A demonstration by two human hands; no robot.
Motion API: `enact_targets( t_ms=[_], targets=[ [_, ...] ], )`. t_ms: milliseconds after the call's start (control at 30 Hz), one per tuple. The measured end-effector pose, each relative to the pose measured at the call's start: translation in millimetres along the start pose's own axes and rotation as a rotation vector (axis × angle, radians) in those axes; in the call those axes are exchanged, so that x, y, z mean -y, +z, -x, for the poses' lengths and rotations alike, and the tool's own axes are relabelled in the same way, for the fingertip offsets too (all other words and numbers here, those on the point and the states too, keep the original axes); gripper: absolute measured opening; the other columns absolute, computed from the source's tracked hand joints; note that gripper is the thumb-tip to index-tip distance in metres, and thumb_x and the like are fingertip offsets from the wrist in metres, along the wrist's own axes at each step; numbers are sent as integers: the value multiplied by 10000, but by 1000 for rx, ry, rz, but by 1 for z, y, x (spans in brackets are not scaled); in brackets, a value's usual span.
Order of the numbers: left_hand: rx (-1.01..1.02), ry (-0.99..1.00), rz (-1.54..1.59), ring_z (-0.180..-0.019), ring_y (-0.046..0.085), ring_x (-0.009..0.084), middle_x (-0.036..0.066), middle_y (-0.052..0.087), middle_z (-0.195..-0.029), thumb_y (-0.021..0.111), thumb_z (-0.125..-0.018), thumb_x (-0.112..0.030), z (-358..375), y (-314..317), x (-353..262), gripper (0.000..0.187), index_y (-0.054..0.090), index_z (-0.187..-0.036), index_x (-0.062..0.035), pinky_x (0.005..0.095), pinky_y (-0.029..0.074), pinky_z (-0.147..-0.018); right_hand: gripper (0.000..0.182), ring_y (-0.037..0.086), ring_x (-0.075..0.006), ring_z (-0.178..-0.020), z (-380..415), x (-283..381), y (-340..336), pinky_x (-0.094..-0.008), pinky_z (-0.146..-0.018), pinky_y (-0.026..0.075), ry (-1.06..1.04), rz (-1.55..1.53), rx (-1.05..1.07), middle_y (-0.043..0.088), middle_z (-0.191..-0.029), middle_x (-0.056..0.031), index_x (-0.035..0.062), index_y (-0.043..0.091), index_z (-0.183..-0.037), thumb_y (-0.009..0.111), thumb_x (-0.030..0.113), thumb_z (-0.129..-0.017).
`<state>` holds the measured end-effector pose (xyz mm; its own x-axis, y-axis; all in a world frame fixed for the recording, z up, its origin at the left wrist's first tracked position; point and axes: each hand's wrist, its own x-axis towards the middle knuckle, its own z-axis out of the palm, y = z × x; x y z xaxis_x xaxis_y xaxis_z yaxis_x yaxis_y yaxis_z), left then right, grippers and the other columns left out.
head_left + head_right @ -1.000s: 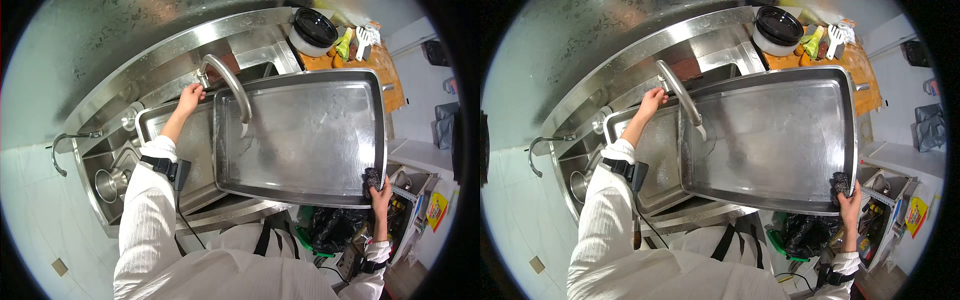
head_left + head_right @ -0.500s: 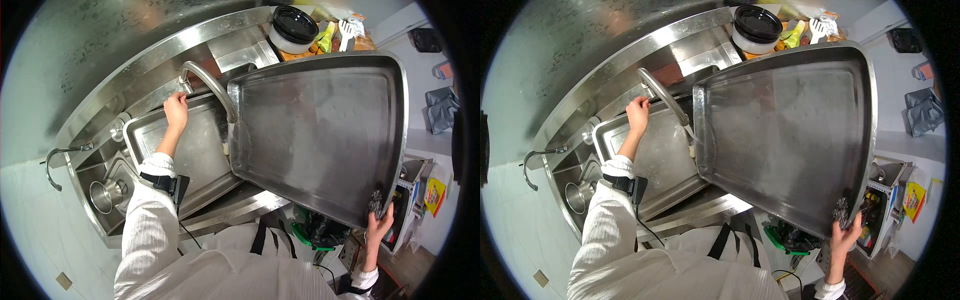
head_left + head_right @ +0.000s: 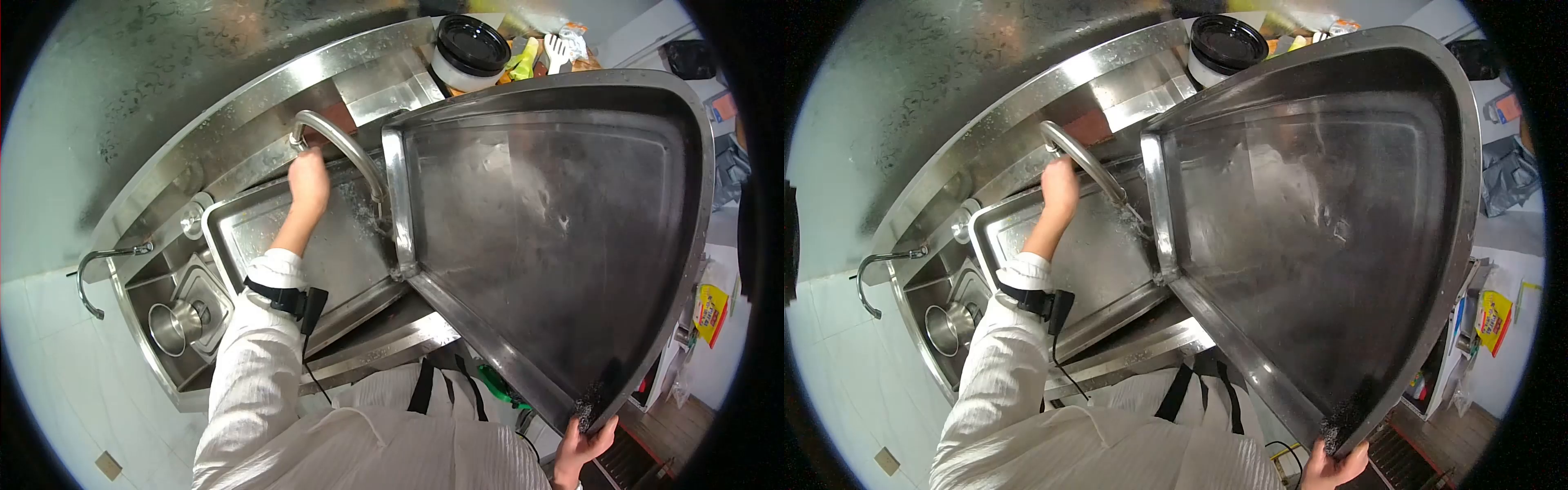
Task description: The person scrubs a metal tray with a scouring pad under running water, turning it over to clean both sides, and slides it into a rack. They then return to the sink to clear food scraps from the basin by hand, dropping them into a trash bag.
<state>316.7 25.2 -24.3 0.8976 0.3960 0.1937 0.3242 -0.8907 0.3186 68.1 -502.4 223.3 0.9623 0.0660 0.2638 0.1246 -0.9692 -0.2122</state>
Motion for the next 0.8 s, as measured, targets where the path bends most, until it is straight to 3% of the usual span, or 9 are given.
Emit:
enact_targets(
  t_ms=[100,167,233,367,433,533,567,667,800],
  targets=[
    [-144,77,-104,-702,601,364,206,565,-601,509,-666,63,6,25,-10,196,557,-856,61,377,424,-902,698,458,-278,-1074,9,2,1,-373,-916,374,-13,-6,-56,393,-1218,-184,-42,283,-1300,627,-49,-694],
    [-35,78,-172,-755,610,351,213,575,-623,499,-674,65,9,24,-7,304,535,-973,105,361,380,-952,696,447,-276,-1089,13,1,3,-372,-925,369,33,-123,-47,382,-1230,-179,-37,276,-1303,618,-59,-697],
    [-305,253,-93,-799,613,326,230,587,-654,486,-684,60,15,37,13,355,519,-1030,133,358,341,-993,680,445,-269,-1092,18,-2,2,-370,-934,364,5,-68,-107,390,-1219,-172,-44,284,-1296,612,-67,-700],
    [-159,230,39,-790,604,331,239,593,-692,498,-693,-21,11,25,6,355,536,-1012,130,360,306,-1024,668,438,-261,-1106,17,-12,-11,-364,-939,365,131,-148,114,377,-1232,-172,-50,288,-1290,620,-62,-711],
    [-71,218,82,-779,597,331,228,595,-707,525,-691,-107,6,22,5,451,487,-1071,133,384,261,-1049,644,437,-250,-1114,18,-13,-8,-353,-940,371,8,-60,-198,374,-1246,-177,-56,297,-1287,619,-62,-729],
    [83,199,82,-978,550,336,220,606,-908,564,-681,-203,6,23,8,572,440,-1152,97,365,187,-1079,603,426,-249,-1132,7,-30,-17,-355,-951,365,17,-146,-251,379,-1273,-179,-55,305,-1294,582,-79,-759],
    [172,201,82,-1165,422,345,212,549,-1097,584,-683,-239,8,27,14,594,442,-1187,43,452,167,-1074,604,424,-249,-1135,-3,-30,-23,-357,-952,364,33,-151,-247,374,-1281,-181,-55,301,-1297,579,-79,-760],
    [127,-13,158,-1319,167,337,159,350,-1345,593,-714,-247,35,16,12,534,476,-1195,-47,646,102,-993,560,441,-234,-1112,-37,-36,-30,-335,-947,362,-9,-133,-316,400,-1270,-172,-93,322,-1280,559,-75,-773],
    [98,-330,420,-1184,395,337,184,496,-1196,574,-748,-180,81,-18,-6,361,545,-1076,-31,502,285,-981,527,448,-206,-1106,-87,-25,-40,-310,-951,350,-52,-111,-324,429,-1252,-168,-107,351,-1260,557,-82,-776]
  ],
)
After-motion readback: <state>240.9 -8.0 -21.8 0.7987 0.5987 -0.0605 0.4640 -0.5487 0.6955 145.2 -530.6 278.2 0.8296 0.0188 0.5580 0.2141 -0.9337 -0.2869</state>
